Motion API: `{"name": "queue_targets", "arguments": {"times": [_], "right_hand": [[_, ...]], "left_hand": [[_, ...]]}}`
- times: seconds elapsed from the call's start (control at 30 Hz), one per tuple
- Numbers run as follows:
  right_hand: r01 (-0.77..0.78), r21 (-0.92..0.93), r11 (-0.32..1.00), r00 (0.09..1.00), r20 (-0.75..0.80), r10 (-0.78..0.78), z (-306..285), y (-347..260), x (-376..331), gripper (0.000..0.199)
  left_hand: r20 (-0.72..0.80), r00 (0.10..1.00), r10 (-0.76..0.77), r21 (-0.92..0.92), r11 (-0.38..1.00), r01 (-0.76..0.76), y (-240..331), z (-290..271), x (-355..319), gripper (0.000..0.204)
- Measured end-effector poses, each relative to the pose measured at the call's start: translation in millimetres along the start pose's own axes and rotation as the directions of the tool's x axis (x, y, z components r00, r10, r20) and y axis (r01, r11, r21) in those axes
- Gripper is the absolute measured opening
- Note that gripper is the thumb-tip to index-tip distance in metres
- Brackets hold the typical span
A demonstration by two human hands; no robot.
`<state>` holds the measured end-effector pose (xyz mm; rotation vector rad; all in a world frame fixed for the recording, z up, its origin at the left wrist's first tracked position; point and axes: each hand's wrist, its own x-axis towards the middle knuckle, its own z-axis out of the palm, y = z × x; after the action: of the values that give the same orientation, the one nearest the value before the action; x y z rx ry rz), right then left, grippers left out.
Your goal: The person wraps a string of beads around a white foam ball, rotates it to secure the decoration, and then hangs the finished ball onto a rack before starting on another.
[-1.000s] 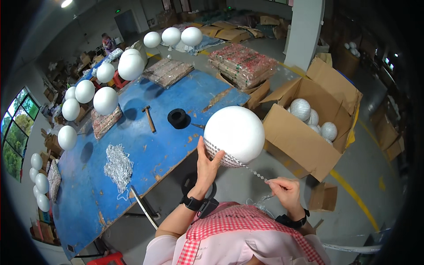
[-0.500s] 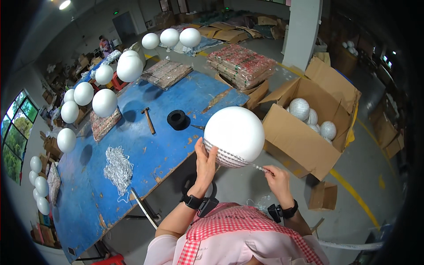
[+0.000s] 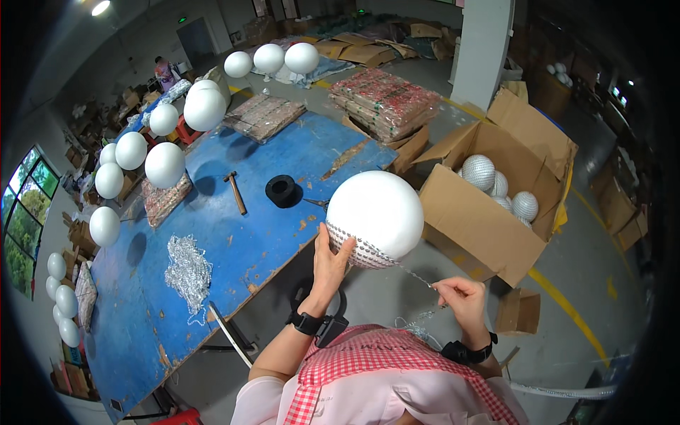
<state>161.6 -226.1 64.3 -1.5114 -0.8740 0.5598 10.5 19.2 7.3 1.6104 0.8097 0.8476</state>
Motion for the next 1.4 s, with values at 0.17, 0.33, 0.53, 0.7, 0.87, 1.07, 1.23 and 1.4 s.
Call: {"name": "queue_targets", "arguments": {"times": [0.17, 0.33, 0.53, 0.7, 0.87, 1.07, 1.23, 1.4], "right_hand": [[0.269, -0.266, 0.926, 0.955, -0.055, -0.293, 4, 0, 1, 0.01], [0.324, -0.583, 0.745, 0.905, -0.038, -0.423, 14, 21, 12, 0.015], [0.165, -0.558, 0.813, 0.968, -0.066, -0.242, 18, 67, 25, 0.012], [-0.203, 0.242, 0.949, 0.978, 0.106, 0.182, 11, 48, 27, 0.015], [-0.031, 0.11, 0.993, 0.998, 0.061, 0.024, 8, -9, 5, 0.011], [0.171, -0.1, 0.98, 0.983, -0.049, -0.176, 11, -20, 2, 0.007], [0.384, -0.377, 0.843, 0.883, -0.117, -0.454, 12, 4, 18, 0.01], [0.225, -0.292, 0.93, 0.952, -0.137, -0.273, 14, 23, 16, 0.011]], "left_hand": [[-0.039, 0.999, 0.025, -0.027, 0.999, -0.026, 7, 4, -2, 0.09], [-0.066, 0.997, -0.041, -0.064, 0.997, 0.037, 32, 6, -8, 0.078], [0.023, 1.0, -0.006, 0.072, 0.997, 0.004, 9, 0, 1, 0.082], [0.055, 0.998, -0.021, 0.067, 0.998, 0.017, 20, 6, -1, 0.092], [0.021, 1.0, 0.009, -0.039, 0.999, -0.008, 6, 7, 2, 0.097], [0.005, 1.0, 0.021, 0.124, 0.992, -0.021, 8, 10, -2, 0.096], [-0.041, 0.999, 0.006, -0.019, 1.0, -0.007, 4, 8, 1, 0.094], [-0.032, 0.999, -0.041, -0.097, 0.995, 0.038, 5, 9, 1, 0.089]]}}
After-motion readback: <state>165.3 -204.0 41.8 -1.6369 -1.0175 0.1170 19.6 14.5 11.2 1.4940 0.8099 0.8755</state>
